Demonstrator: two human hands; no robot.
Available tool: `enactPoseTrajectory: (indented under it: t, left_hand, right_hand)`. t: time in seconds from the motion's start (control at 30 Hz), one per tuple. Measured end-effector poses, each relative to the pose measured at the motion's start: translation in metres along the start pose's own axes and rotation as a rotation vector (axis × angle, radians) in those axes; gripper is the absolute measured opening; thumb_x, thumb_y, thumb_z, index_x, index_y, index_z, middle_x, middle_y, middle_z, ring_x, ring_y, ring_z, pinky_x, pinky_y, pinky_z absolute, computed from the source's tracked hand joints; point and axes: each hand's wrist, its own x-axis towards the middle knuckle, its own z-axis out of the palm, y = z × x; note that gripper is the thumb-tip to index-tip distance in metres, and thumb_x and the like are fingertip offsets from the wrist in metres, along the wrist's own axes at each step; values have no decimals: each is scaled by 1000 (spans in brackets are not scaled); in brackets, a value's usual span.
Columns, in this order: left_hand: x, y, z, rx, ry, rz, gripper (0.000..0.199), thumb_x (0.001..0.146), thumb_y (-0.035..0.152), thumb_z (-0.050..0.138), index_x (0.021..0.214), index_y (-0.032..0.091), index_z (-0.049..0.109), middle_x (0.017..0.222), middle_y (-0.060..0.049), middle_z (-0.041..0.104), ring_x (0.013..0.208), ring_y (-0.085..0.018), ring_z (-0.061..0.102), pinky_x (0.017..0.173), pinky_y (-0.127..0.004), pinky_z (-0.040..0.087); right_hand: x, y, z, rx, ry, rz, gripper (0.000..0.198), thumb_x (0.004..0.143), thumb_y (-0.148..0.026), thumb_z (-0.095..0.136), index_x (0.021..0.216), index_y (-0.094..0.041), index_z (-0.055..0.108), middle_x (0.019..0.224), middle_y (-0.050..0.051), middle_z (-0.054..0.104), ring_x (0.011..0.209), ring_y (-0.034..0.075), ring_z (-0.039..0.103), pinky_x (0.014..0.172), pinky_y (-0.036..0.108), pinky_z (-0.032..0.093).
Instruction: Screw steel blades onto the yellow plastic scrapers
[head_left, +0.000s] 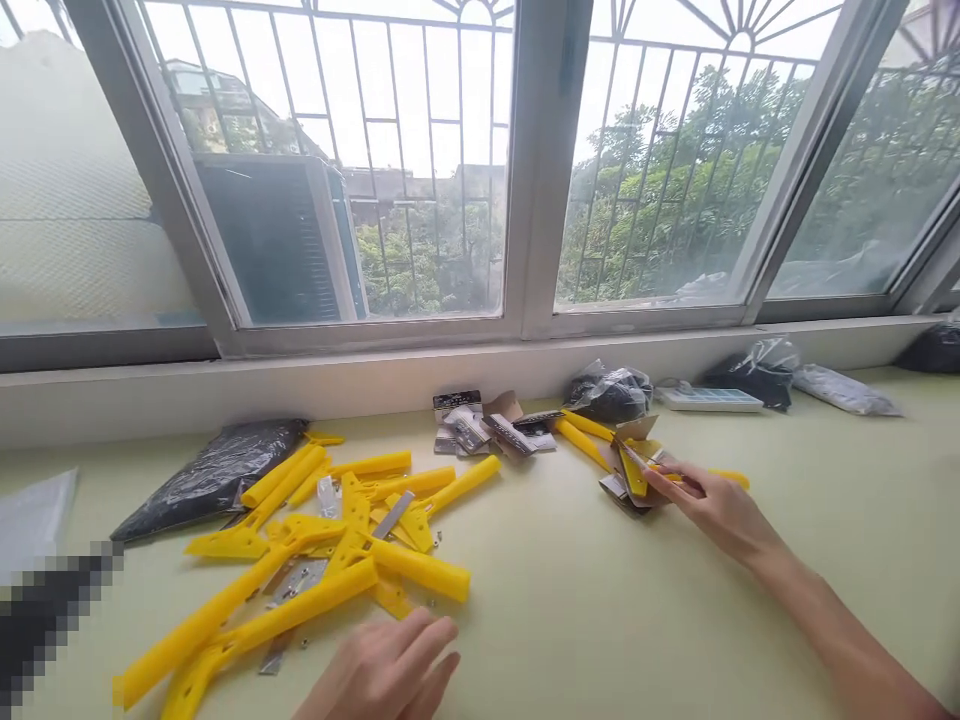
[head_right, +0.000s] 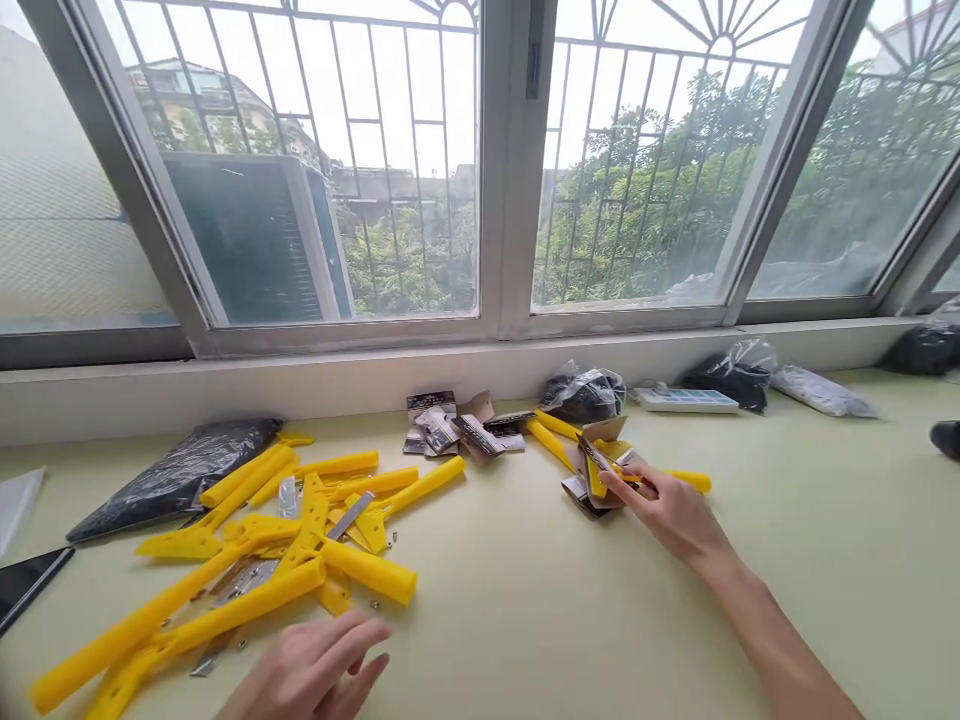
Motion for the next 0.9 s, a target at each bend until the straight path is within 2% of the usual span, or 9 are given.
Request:
enactPoseTrajectory:
  t: [0.1, 0.17, 0.23, 0.3, 0.4, 0.53, 0.63, 0.73, 0.9]
  left_hand:
    - [1, 3, 6, 49, -78, -65, 21, 100, 32, 48, 105, 29, 68, 80, -2, 72, 58, -17, 61, 60, -28, 47]
    - [6, 3, 2, 33, -75, -157, 22, 102, 34, 45, 103, 27, 66, 77, 0, 69, 58, -15, 56, 61, -26, 44]
    - [10, 4, -3, 8, -86, -180, 24, 104, 37, 44, 105, 26, 66, 79, 0, 68, 60, -14, 54, 62, -26, 42]
    - [11, 7, -5, 5, -103, -149, 28, 105, 37, 41, 104, 25, 66, 82, 0, 67, 61, -14, 53, 65, -26, 41]
    - [8, 11, -6, 9, -83, -102, 30, 105, 35, 39, 103, 23, 67, 86, -1, 67, 64, -13, 53, 69, -26, 41]
    - [0, 13, -8, -40, -4, -65, 28, 104, 33, 40, 104, 23, 67, 89, -2, 67, 67, -13, 54, 69, -26, 42]
    - [-4, 20, -6, -156, 68, -139, 27, 103, 38, 44, 105, 23, 66, 84, -1, 64, 62, -12, 49, 63, -25, 41]
    - [-4, 34, -2, -411, 176, -317, 31, 101, 48, 48, 110, 22, 63, 86, -1, 62, 57, -10, 47, 56, -24, 40]
    - [0, 48, -1, -744, 284, -535, 50, 94, 61, 57, 125, 21, 52, 92, 0, 60, 58, -9, 47, 52, -23, 40]
  right_hand:
    - [4, 19, -5, -67, 17, 82, 51, 97, -56, 43, 118, -19, 72, 77, 5, 67, 67, 19, 63, 63, 30, 48]
    - [8, 32, -8, -141, 19, 126, 44, 98, -47, 49, 127, -18, 66, 93, 7, 69, 78, 18, 64, 75, 34, 51]
    - [10, 42, -9, -213, -8, 157, 43, 96, -47, 59, 128, -18, 63, 104, 7, 69, 88, 19, 65, 86, 39, 52]
    - [10, 45, -9, -261, -32, 176, 43, 95, -50, 63, 124, -18, 64, 106, 6, 68, 92, 19, 65, 91, 42, 52]
    - [4, 43, -12, -275, -13, 185, 43, 93, -54, 63, 116, -18, 67, 100, 5, 69, 88, 18, 65, 88, 40, 53]
    - [-4, 32, -27, -171, 66, 125, 47, 85, -61, 64, 108, -20, 72, 88, 8, 73, 79, 22, 67, 71, 36, 52]
    - [-12, 4, -32, -38, 113, -8, 62, 82, -72, 58, 108, -19, 75, 89, 13, 76, 82, 28, 70, 69, 38, 53]
    - [-31, -51, -16, 88, 49, -204, 68, 82, -76, 58, 108, -16, 76, 91, 12, 75, 77, 23, 68, 72, 35, 54]
    - [-85, -148, 22, 200, -159, -483, 27, 85, -45, 76, 103, -25, 75, 92, 3, 76, 81, 20, 65, 77, 33, 52]
